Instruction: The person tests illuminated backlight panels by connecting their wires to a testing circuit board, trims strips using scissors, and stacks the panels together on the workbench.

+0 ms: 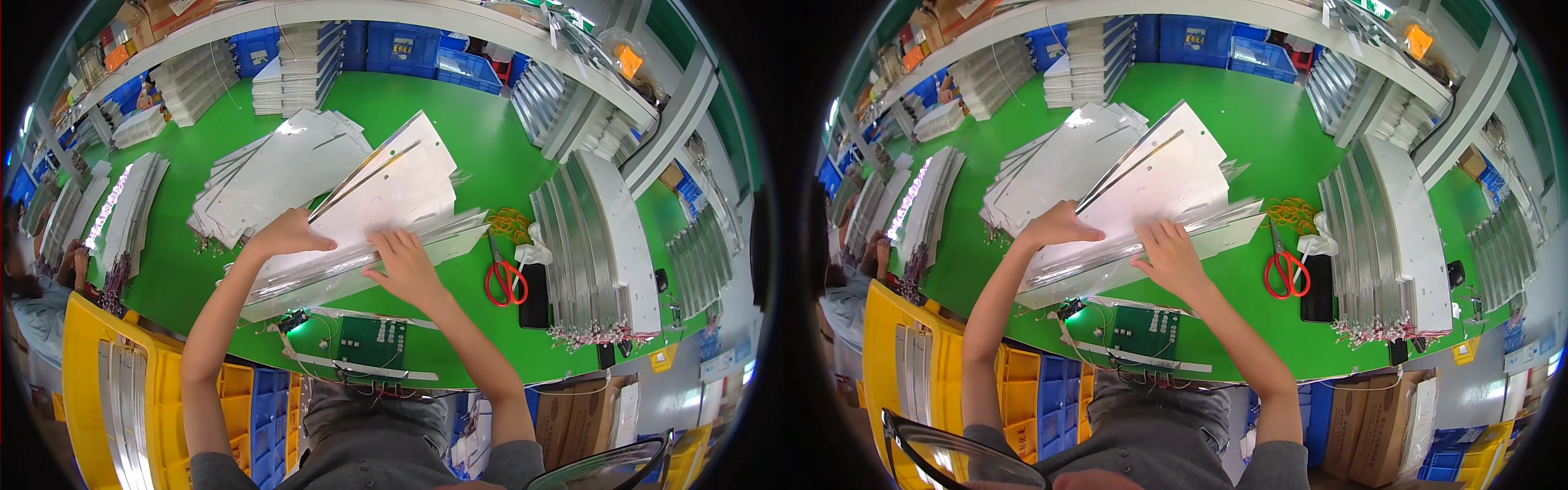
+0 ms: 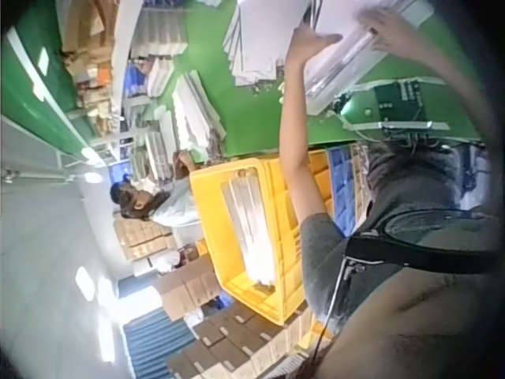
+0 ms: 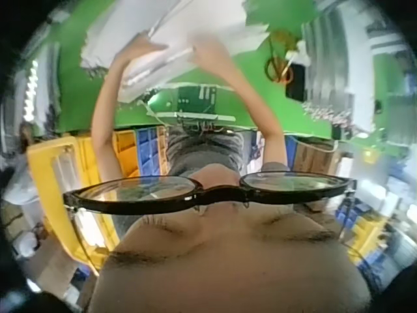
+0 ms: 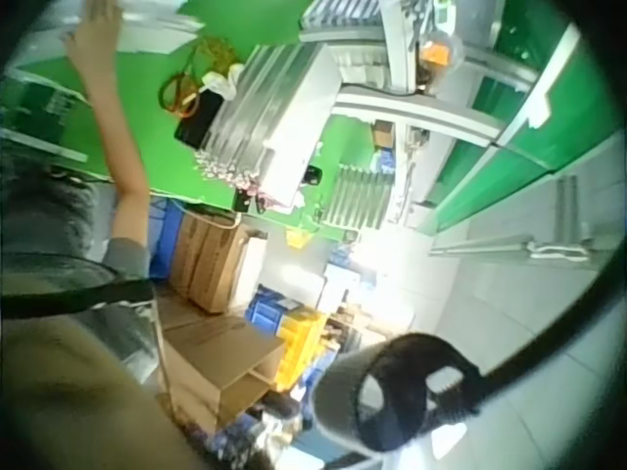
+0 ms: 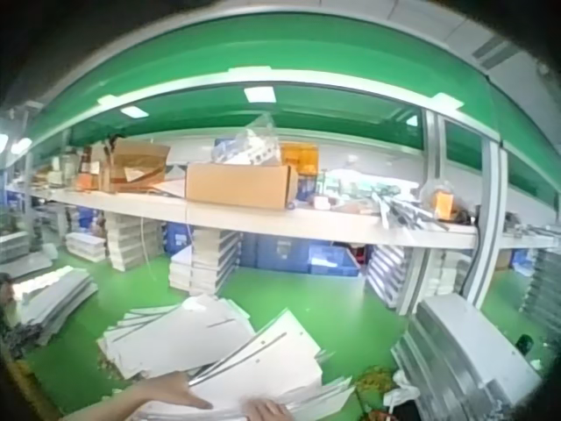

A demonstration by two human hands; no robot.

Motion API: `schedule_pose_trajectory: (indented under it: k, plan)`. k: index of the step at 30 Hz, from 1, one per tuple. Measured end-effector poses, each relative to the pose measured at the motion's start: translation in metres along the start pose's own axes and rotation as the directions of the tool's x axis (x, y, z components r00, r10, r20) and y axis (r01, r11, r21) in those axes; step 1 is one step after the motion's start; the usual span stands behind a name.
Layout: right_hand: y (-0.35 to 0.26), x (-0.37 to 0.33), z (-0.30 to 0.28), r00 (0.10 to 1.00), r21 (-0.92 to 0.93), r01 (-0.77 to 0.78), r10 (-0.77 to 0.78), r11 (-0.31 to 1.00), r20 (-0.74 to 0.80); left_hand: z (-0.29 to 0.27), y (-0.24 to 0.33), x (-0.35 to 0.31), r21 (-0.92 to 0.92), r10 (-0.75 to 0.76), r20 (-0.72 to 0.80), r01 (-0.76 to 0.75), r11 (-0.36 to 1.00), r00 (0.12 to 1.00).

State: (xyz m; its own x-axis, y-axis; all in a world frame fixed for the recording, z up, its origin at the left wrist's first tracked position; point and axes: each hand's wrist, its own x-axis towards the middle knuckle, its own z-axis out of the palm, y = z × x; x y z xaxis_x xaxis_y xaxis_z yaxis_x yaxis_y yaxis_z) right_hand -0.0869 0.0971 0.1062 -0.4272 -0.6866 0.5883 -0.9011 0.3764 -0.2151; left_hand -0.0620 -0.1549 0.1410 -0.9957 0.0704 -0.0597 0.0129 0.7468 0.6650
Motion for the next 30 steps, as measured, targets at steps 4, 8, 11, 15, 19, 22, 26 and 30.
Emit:
schedule_pose_trajectory:
  k: [4,8,11,15,19,22,26,30]
  plan:
    - [-0.006,-0.006,-0.004,0.998,-0.08,-0.009,0.014,0.997,0.064,-0.011,0.015,-0.004,0.099,-0.109,0.108,0.099,0.99,0.988]
    - [-0.007,-0.007,-0.007,0.999,-0.119,0.032,-0.032,0.992,-0.003,-0.017,0.032,-0.013,-0.149,-0.185,0.347,0.248,0.957,0.92]
    - [-0.007,-0.011,-0.004,1.0,-0.07,0.03,-0.031,0.997,0.0,-0.017,0.026,-0.017,-0.182,-0.29,0.41,0.389,0.903,0.865]
    - [-0.006,-0.01,-0.001,0.999,-0.057,0.045,-0.045,0.997,0.008,-0.023,0.009,-0.005,-0.184,-0.256,0.487,0.384,0.905,0.835]
    - [-0.006,-0.012,-0.004,0.999,-0.085,0.05,-0.05,0.995,-0.004,-0.014,-0.003,0.014,-0.219,-0.288,0.548,0.467,0.857,0.785]
    - [-0.009,-0.012,-0.002,0.998,-0.094,0.061,-0.062,0.994,-0.012,0.012,-0.032,0.029,0.013,-0.196,0.569,0.23,0.973,0.798]
    - [-0.01,-0.016,0.0,0.998,-0.121,0.059,-0.063,0.991,-0.027,0.005,-0.021,0.033,0.083,-0.321,0.604,0.343,0.936,0.73]
    - [-0.01,-0.022,0.001,0.998,-0.112,0.052,-0.054,0.992,-0.016,0.0,0.005,0.038,0.067,-0.339,0.692,0.411,0.909,0.638]
